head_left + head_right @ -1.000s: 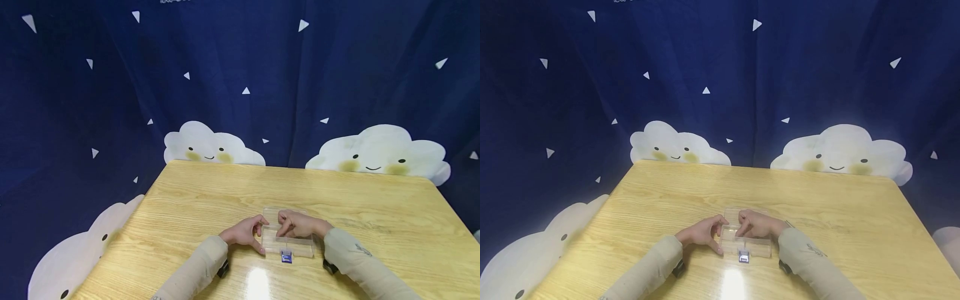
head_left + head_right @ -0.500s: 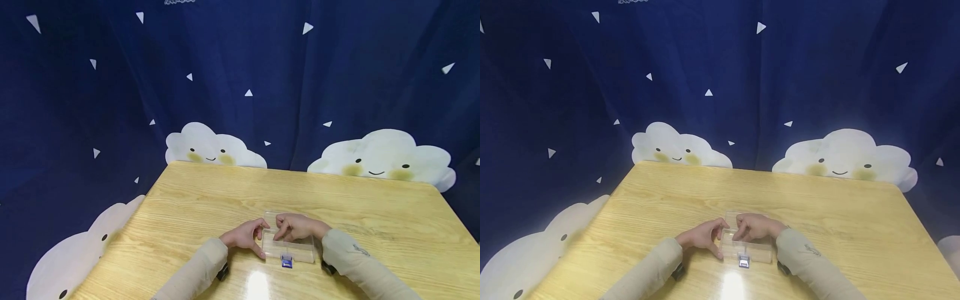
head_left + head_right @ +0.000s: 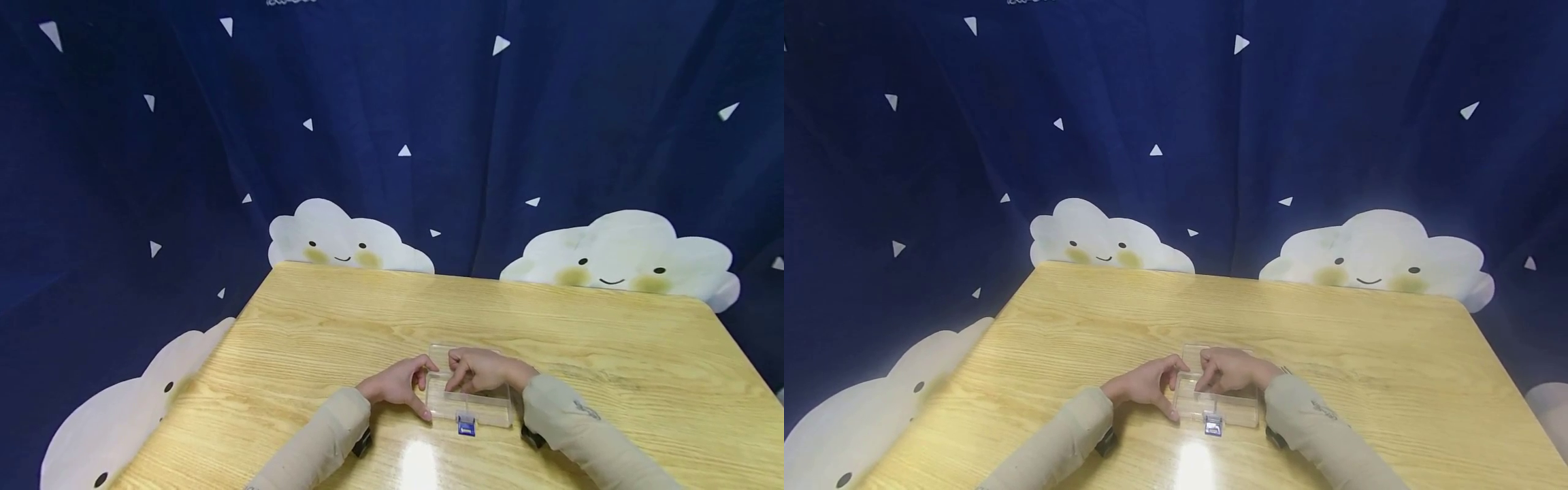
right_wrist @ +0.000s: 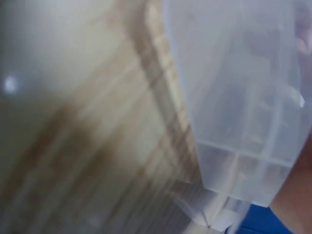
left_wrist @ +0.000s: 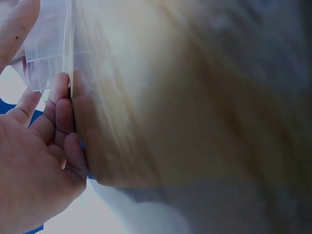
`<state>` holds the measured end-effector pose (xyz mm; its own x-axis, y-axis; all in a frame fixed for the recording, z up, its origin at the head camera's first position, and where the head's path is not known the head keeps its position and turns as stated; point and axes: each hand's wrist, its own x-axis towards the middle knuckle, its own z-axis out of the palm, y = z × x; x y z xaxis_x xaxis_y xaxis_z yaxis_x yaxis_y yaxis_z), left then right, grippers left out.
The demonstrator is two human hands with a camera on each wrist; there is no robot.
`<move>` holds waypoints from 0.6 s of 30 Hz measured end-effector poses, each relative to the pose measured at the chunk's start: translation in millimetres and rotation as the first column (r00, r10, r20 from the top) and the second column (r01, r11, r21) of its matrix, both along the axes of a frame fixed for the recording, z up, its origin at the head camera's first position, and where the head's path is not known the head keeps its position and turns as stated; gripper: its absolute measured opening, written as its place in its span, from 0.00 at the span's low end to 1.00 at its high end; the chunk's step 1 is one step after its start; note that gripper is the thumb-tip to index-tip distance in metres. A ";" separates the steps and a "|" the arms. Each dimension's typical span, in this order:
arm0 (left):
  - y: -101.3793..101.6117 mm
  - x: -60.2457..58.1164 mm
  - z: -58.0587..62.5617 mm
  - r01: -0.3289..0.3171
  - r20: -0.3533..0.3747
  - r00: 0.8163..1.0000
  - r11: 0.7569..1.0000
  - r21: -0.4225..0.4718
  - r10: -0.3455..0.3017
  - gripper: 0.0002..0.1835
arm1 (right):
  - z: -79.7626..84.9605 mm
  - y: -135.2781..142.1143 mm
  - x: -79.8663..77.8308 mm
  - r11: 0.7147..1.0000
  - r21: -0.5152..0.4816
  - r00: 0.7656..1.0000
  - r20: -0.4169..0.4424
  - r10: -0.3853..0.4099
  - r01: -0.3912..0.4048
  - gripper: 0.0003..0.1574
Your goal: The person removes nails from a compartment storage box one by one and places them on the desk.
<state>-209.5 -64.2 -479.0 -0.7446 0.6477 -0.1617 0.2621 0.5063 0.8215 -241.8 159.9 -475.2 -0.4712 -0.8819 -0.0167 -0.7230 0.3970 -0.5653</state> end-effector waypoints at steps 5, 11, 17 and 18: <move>0.7 -0.1 0.0 0.005 -0.013 1.000 1.000 -0.003 -0.005 0.37 | -3.0 1.3 1.7 0.999 -0.031 1.000 -0.002 -0.020 0.020 0.15; 0.5 -0.5 -0.3 0.004 -0.006 1.000 1.000 -0.001 -0.004 0.37 | -8.5 2.1 -0.3 0.987 -0.151 0.992 0.125 -0.027 0.046 0.12; -0.7 -0.1 -1.6 0.011 -0.007 1.000 1.000 0.003 -0.011 0.37 | -11.9 4.9 -2.7 0.955 -0.281 0.954 0.300 -0.004 0.092 0.05; -0.8 0.0 -1.8 0.008 -0.006 1.000 1.000 0.004 -0.008 0.37 | -12.2 5.5 -3.2 0.951 -0.292 0.943 0.332 -0.001 0.104 0.05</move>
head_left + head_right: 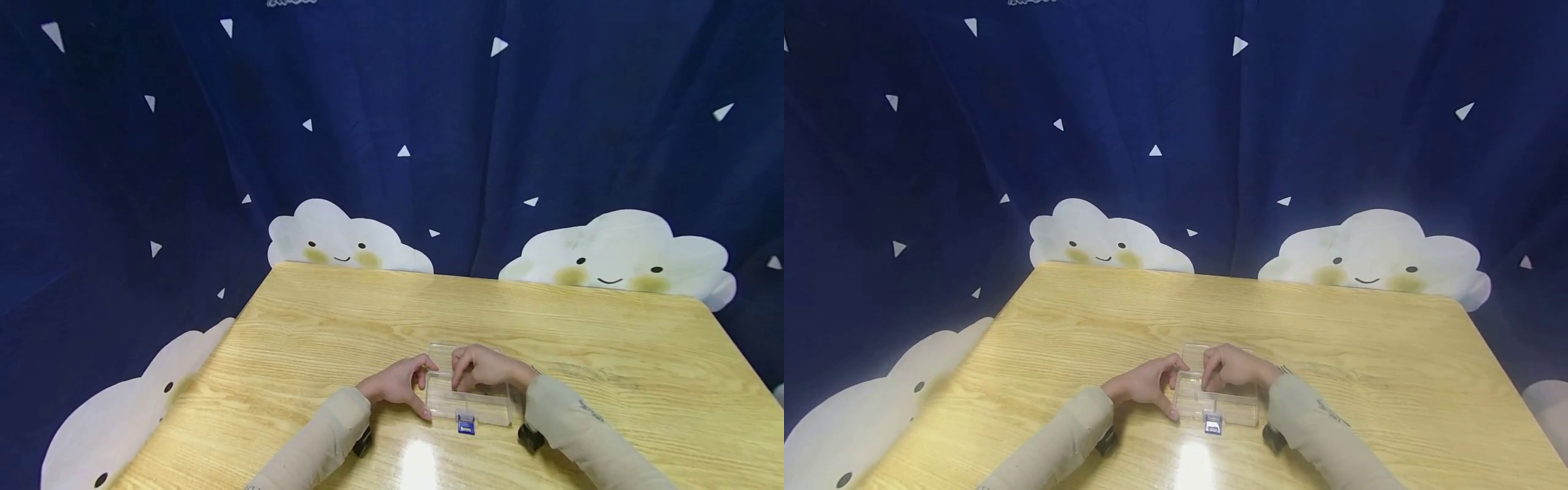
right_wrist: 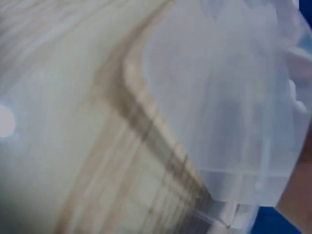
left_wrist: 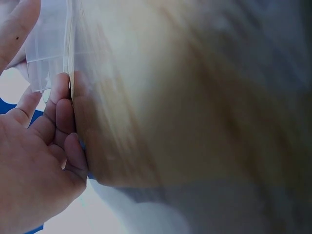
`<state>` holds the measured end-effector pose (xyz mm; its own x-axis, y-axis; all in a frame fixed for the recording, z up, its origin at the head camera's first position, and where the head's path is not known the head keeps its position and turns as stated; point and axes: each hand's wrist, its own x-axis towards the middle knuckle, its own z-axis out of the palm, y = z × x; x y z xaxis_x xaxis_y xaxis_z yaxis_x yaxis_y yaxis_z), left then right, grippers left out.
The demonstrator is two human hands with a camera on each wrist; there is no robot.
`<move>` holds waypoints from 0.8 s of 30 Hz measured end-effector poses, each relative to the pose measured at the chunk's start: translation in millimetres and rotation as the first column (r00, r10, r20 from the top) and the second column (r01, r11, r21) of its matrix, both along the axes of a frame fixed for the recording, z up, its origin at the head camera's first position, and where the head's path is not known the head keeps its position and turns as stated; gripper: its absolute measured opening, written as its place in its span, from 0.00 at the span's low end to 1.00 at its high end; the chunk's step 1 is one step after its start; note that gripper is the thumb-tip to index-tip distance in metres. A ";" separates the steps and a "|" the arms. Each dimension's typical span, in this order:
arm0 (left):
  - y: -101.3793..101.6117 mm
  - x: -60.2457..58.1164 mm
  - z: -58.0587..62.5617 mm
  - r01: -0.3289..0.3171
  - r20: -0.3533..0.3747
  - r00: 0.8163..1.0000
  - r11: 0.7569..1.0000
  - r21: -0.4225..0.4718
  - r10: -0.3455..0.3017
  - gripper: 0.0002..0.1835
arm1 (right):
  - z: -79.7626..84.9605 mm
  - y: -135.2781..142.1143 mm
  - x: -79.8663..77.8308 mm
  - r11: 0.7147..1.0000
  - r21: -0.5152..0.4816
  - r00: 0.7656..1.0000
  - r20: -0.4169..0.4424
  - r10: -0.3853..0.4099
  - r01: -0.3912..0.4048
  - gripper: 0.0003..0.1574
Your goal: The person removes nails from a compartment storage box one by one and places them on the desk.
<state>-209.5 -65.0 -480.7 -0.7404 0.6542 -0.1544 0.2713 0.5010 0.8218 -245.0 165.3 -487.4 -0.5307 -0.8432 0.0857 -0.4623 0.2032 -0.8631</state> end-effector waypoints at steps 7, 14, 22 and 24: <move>0.5 0.4 1.8 -0.023 0.016 1.000 1.000 0.008 0.023 0.38 | 2.2 4.4 -4.7 0.998 -0.031 0.983 0.181 -0.043 0.050 0.08; 0.0 0.8 1.8 -0.032 0.027 0.999 0.999 0.014 0.032 0.39 | 0.5 9.1 -9.6 0.993 -0.087 0.970 0.234 -0.062 0.084 0.09; 0.1 0.8 -0.7 -0.025 0.038 0.999 0.999 0.027 0.024 0.39 | 7.1 20.7 -9.4 0.982 -0.131 0.968 0.231 -0.101 0.133 0.11; 0.4 0.9 -1.9 -0.023 0.041 0.999 0.999 0.030 0.022 0.39 | 8.3 25.5 -9.3 0.980 -0.133 0.966 0.233 -0.113 0.146 0.11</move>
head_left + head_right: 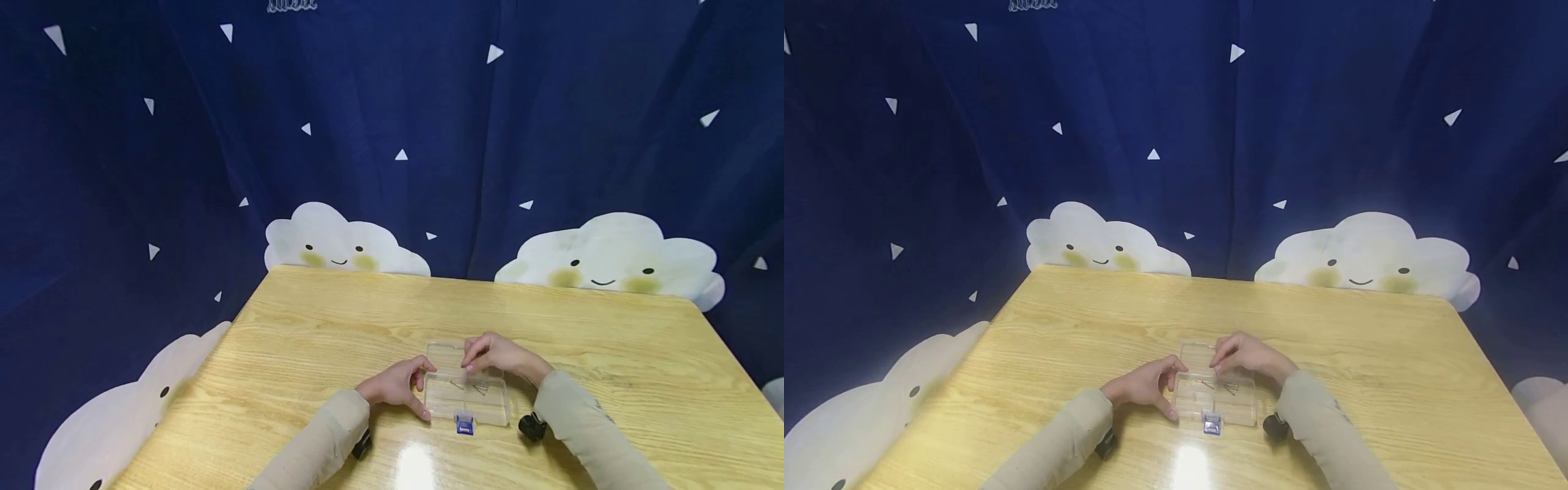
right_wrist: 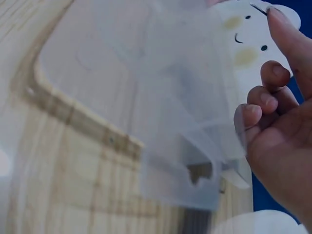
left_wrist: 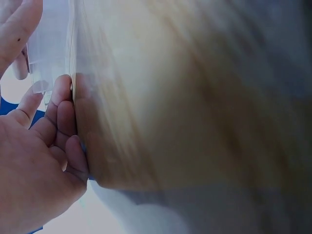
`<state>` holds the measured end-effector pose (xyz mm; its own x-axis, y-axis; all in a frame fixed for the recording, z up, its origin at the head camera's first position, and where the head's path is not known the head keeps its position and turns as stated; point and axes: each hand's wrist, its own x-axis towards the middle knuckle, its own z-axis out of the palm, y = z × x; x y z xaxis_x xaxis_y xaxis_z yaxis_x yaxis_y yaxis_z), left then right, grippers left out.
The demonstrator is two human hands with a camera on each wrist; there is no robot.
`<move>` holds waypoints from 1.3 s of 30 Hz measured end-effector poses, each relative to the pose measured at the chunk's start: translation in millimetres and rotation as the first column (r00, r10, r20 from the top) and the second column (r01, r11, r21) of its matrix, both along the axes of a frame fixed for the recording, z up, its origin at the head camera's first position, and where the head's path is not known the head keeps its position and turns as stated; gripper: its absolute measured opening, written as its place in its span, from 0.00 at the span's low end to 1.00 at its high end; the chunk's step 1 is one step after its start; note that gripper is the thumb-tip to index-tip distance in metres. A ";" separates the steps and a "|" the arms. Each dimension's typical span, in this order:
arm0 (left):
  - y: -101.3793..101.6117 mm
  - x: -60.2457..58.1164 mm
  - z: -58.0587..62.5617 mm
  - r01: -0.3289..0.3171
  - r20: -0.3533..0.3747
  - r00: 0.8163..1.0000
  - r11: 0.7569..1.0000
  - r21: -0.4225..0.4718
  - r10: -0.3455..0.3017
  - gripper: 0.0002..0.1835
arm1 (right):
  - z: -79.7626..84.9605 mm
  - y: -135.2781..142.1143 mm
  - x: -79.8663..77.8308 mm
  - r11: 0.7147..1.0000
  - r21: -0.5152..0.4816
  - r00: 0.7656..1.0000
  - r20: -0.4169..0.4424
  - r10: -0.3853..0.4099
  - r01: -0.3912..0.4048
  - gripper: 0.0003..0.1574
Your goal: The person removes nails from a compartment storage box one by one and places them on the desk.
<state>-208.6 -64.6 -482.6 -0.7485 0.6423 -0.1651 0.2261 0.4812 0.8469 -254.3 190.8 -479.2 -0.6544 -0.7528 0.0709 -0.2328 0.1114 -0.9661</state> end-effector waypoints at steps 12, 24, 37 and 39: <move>0.8 0.0 -0.6 0.001 0.006 1.000 1.000 0.005 -0.001 0.38 | 6.2 43.6 -1.9 0.994 -0.082 0.997 -0.005 -0.071 0.070 0.10; -0.4 1.8 2.3 0.000 0.003 1.000 1.000 -0.026 0.000 0.38 | 5.9 80.0 -3.8 0.936 0.038 0.937 -0.031 -0.348 0.349 0.12; -0.9 -0.1 1.4 0.004 0.010 1.000 1.000 -0.015 -0.003 0.38 | -11.1 100.2 -12.9 0.840 0.187 0.861 -0.093 -0.500 0.509 0.16; -0.5 0.0 1.3 0.002 0.005 1.000 1.000 -0.018 -0.002 0.39 | -14.9 102.3 -15.4 0.822 0.227 0.852 -0.102 -0.514 0.523 0.16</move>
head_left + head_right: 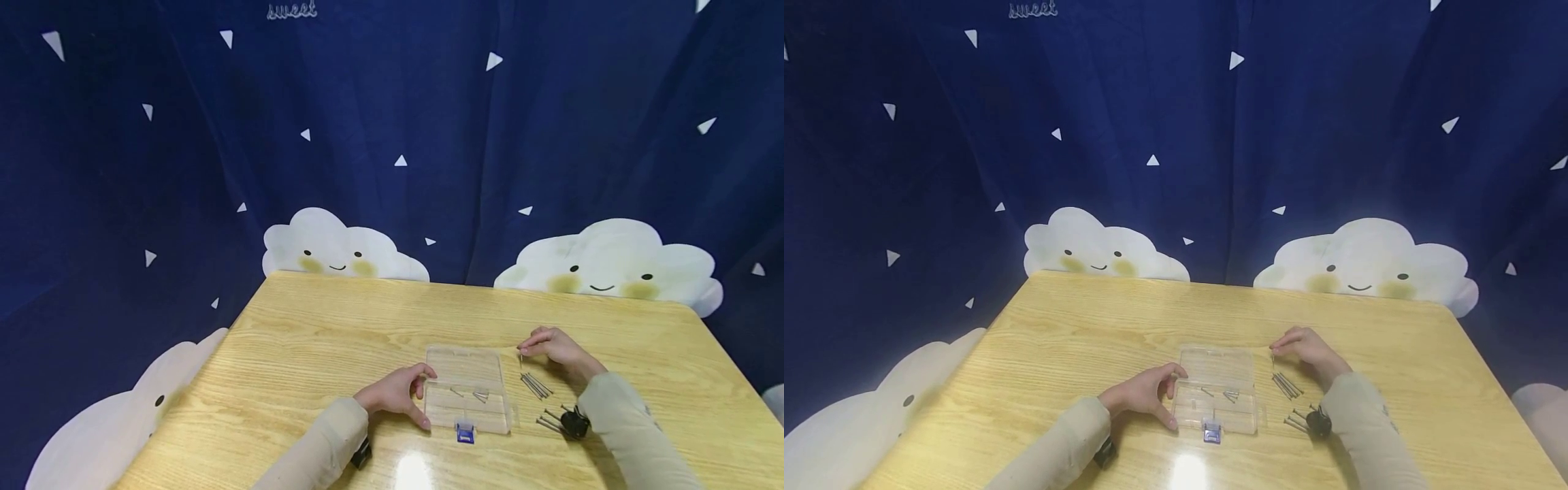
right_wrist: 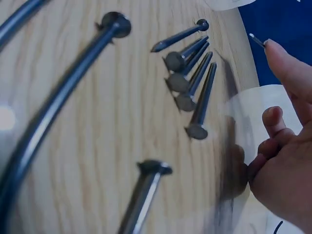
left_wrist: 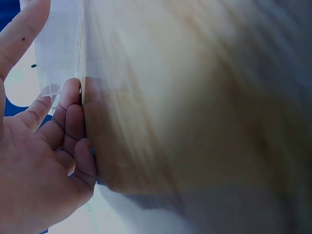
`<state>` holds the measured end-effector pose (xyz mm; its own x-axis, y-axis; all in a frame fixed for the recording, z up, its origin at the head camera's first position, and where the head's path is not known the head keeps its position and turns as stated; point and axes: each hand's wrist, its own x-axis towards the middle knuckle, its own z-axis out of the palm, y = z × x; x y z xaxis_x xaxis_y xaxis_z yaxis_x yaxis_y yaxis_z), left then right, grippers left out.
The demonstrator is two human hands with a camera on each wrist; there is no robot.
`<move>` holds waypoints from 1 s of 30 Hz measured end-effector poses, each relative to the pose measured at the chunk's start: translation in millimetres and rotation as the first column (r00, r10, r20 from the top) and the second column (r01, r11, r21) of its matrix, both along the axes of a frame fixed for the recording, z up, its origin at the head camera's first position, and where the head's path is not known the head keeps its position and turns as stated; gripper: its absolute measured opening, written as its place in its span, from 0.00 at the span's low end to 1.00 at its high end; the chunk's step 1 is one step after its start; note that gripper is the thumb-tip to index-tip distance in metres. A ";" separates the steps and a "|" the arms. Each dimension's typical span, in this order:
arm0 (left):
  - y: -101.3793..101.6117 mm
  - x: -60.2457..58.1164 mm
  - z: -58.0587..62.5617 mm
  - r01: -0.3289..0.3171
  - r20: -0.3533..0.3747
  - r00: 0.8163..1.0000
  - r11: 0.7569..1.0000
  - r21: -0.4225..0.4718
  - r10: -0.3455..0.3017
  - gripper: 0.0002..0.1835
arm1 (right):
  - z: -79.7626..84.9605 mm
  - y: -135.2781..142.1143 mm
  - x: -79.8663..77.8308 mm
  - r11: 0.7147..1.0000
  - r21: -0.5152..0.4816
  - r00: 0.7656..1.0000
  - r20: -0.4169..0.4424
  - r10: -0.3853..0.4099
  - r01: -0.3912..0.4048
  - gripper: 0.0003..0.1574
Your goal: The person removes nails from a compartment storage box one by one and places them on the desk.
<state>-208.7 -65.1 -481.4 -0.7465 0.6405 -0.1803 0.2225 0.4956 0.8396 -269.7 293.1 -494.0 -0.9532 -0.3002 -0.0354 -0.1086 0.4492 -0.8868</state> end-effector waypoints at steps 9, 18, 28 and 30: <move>0.4 0.6 -0.1 -0.006 -0.003 1.000 1.000 -0.005 0.006 0.39 | -6.2 -0.3 -0.7 0.997 0.070 0.999 -0.015 -0.034 0.035 0.15; 1.3 1.3 0.9 0.003 -0.009 1.000 1.000 -0.002 -0.003 0.38 | -8.3 -1.1 1.4 0.995 0.090 0.999 -0.021 -0.047 0.049 0.12; 1.3 1.7 -0.1 -0.004 -0.006 1.000 1.000 0.003 0.004 0.39 | -2.6 -1.3 5.6 0.996 0.050 0.997 -0.004 -0.077 0.077 0.16; 1.0 1.2 -0.1 -0.005 -0.001 1.000 1.000 0.002 0.005 0.39 | -0.9 -1.5 5.9 0.998 0.039 0.998 -0.005 -0.058 0.058 0.16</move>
<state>-207.4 -64.1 -481.4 -0.7496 0.6374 -0.1783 0.2211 0.4950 0.8403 -263.8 291.6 -494.9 -0.9691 -0.2431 -0.0423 -0.0848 0.4892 -0.8680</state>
